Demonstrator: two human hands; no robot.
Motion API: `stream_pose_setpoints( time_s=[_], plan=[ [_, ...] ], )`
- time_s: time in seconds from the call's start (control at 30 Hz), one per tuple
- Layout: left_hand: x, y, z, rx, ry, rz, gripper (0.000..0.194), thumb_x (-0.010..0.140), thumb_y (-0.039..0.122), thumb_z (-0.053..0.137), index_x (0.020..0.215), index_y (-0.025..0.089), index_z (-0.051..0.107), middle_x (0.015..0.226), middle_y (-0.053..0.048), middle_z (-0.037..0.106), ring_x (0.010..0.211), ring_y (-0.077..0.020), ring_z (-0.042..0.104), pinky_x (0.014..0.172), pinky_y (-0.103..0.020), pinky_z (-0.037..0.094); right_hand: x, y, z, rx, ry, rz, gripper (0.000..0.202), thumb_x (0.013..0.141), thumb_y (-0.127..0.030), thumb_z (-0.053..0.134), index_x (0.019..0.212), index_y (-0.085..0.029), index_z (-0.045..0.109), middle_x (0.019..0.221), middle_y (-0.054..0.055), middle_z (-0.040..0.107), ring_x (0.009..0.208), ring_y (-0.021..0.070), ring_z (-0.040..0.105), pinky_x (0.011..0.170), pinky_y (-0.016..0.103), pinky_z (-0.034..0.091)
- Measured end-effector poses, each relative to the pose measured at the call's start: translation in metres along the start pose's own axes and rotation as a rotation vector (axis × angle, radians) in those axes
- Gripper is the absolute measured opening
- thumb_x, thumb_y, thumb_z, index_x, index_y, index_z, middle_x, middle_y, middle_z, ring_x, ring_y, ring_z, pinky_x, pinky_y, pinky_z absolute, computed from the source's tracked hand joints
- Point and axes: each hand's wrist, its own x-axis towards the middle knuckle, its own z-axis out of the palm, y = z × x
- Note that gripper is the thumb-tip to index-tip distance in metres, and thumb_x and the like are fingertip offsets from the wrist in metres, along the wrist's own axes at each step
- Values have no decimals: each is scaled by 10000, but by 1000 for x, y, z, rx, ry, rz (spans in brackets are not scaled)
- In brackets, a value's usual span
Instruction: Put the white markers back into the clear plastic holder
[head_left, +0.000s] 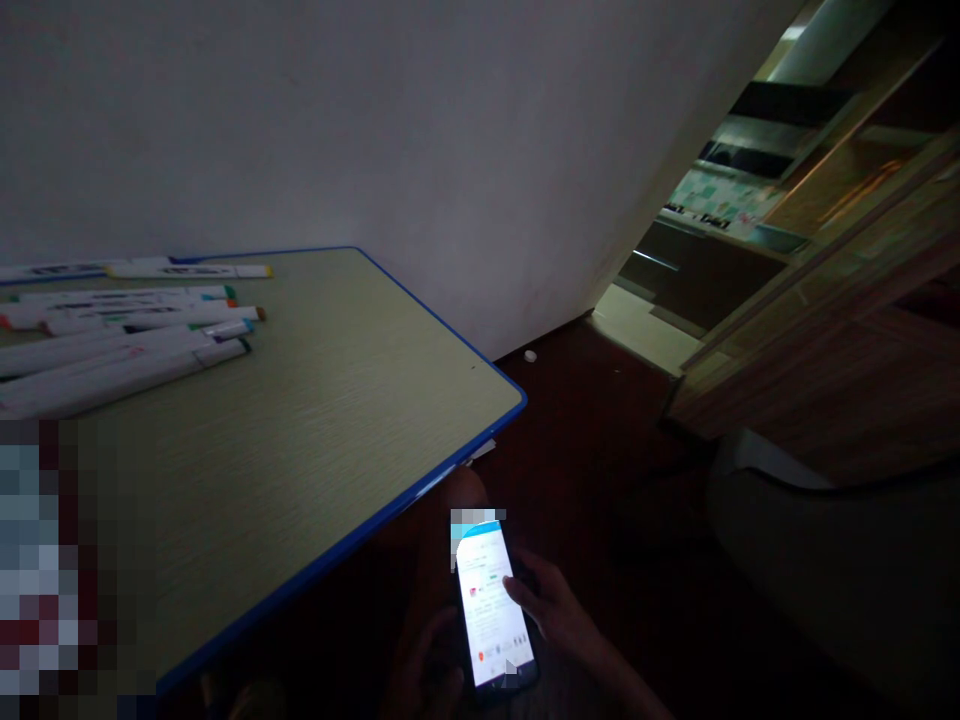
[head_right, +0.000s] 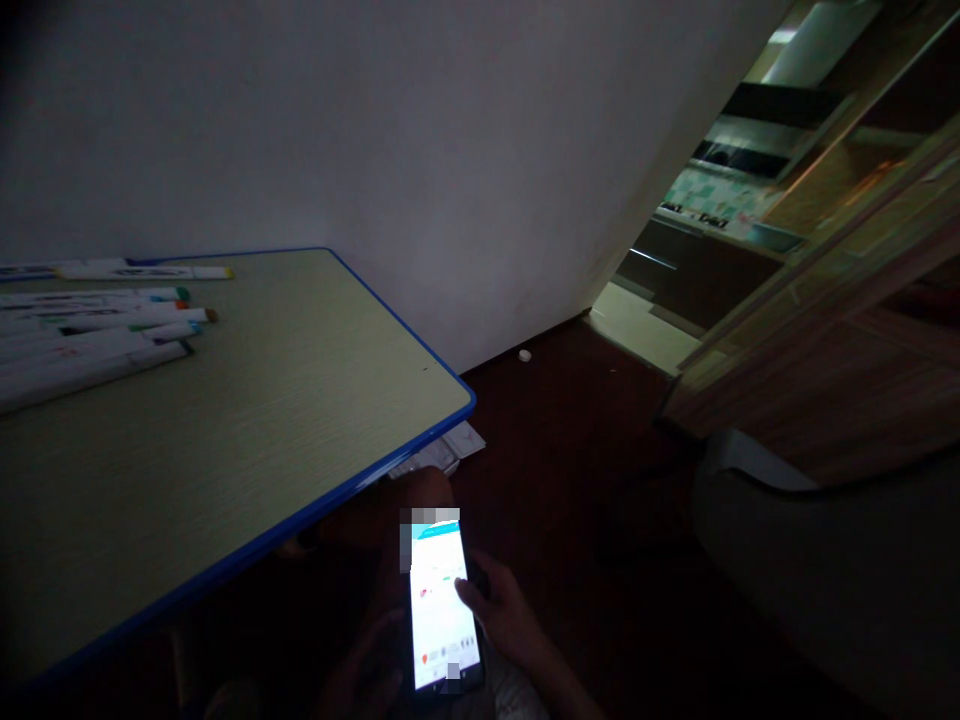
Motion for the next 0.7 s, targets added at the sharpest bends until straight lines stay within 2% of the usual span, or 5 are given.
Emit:
stream_pose_setpoints(
  time_s=[0.3,0.4,0.57,0.63,0.7],
  plan=[
    [1,-9,-2,76,13,3,553,675,474,545,1138,174,506,1135,-112,588,1030,-274,551,856,-345,469,-4,-3,0,24,-8,7,491,705,-448,591,1100,-161,542,983,96,629,849,242,595,709,361,480],
    [0,-4,0,18,24,-3,536,680,458,543,1129,168,507,1181,-122,558,1066,-273,529,879,-346,452,-3,-6,0,21,-34,-10,474,721,-436,580,1104,-160,541,989,100,628,860,242,592,731,369,475],
    [12,40,-3,-2,-24,1,451,700,360,545,1112,181,506,1139,-100,589,1052,-256,539,876,-345,447,1,-6,-2,6,-47,-12,475,726,-437,573,1089,-132,545,986,113,626,880,256,588,730,380,474],
    [29,61,-8,55,-36,-5,394,731,328,519,1098,186,503,1100,-99,606,1010,-243,564,850,-344,457,2,-4,-2,5,-50,-14,471,724,-435,575,1079,-127,550,989,115,627,875,253,590,727,377,474],
    [54,79,-12,81,-49,68,382,741,315,506,1097,178,497,1108,-109,598,1009,-237,564,843,-345,456,3,0,-2,11,-38,-12,473,715,-440,584,1071,-130,556,1002,116,624,880,254,588,729,376,473]
  ],
)
